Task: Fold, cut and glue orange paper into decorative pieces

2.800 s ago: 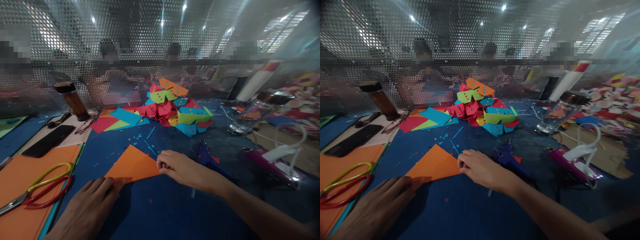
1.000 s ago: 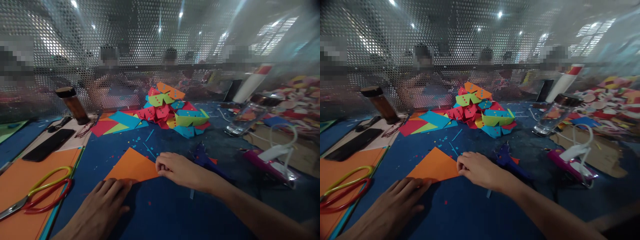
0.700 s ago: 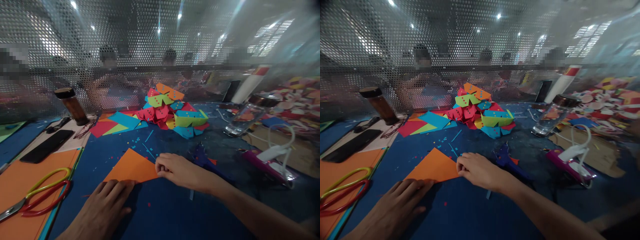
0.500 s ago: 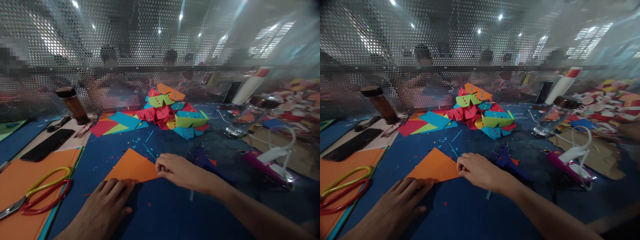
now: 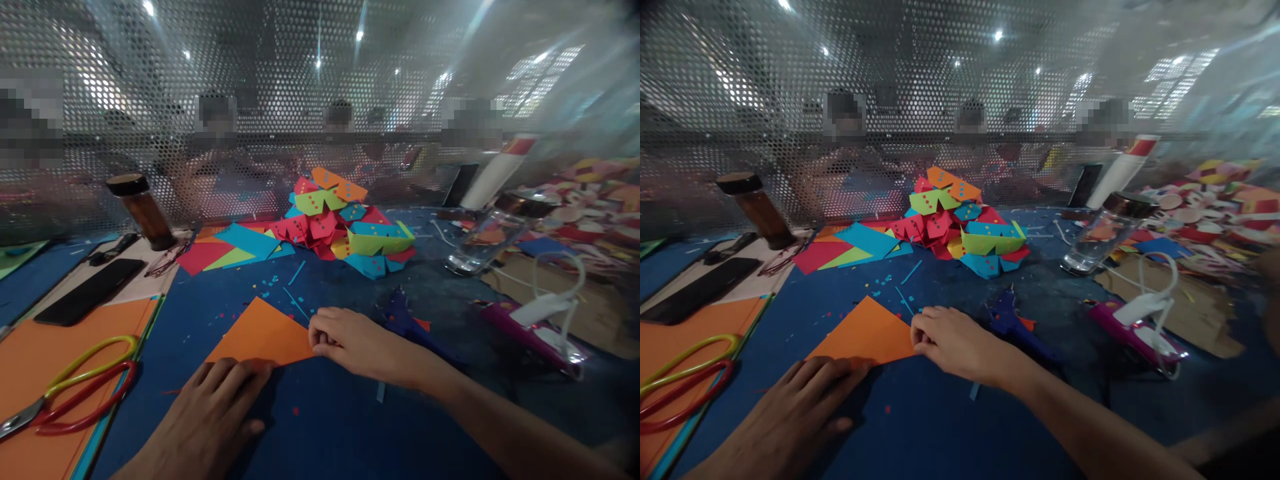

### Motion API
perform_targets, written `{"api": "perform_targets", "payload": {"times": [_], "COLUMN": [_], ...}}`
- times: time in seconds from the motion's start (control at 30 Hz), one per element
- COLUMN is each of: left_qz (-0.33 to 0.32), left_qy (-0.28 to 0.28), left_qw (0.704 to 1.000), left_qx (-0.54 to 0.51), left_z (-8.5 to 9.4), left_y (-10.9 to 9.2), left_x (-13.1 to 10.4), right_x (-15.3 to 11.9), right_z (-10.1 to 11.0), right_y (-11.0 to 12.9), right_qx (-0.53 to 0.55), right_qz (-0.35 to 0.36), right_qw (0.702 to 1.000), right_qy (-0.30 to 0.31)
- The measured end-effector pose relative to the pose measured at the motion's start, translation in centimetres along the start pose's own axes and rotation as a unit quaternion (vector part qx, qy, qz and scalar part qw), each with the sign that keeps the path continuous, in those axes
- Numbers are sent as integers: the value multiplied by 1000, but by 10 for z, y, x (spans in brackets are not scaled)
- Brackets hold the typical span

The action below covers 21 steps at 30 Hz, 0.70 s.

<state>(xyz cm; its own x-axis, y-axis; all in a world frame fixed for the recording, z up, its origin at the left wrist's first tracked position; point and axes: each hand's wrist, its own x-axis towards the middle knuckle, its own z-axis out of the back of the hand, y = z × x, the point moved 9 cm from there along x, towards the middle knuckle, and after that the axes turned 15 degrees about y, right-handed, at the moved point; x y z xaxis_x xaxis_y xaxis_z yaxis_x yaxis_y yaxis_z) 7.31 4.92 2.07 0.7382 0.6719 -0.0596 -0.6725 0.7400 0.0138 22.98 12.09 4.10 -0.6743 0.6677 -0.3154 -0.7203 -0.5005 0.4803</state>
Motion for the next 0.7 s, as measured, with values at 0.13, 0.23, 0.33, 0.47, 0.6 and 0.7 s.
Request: {"api": "perform_targets", "payload": {"times": [0.13,0.23,0.33,0.47,0.6,0.7], "left_qz": [0,6,8,12,9,10], "left_qy": [7,12,10,12,20,22], "left_qw": [1000,1000,1000,1000,999,999], "left_qx": [-5,-8,-12,-27,-30,-26], "left_z": [-4,-6,-6,-6,-6,-6], "left_y": [1,2,3,4,3,3], "left_x": [0,1,0,1,2,2], "right_x": [0,0,-1,-1,-2,-2], "right_z": [1,1,1,1,1,0], "right_y": [1,2,2,3,1,-1], "right_qx": [1,-2,-3,-3,-3,-5], "right_qz": [-2,-1,-2,-4,-4,-4], "right_qw": [1000,1000,1000,1000,1000,1000], "right_qy": [0,1,2,-1,-4,-5]}}
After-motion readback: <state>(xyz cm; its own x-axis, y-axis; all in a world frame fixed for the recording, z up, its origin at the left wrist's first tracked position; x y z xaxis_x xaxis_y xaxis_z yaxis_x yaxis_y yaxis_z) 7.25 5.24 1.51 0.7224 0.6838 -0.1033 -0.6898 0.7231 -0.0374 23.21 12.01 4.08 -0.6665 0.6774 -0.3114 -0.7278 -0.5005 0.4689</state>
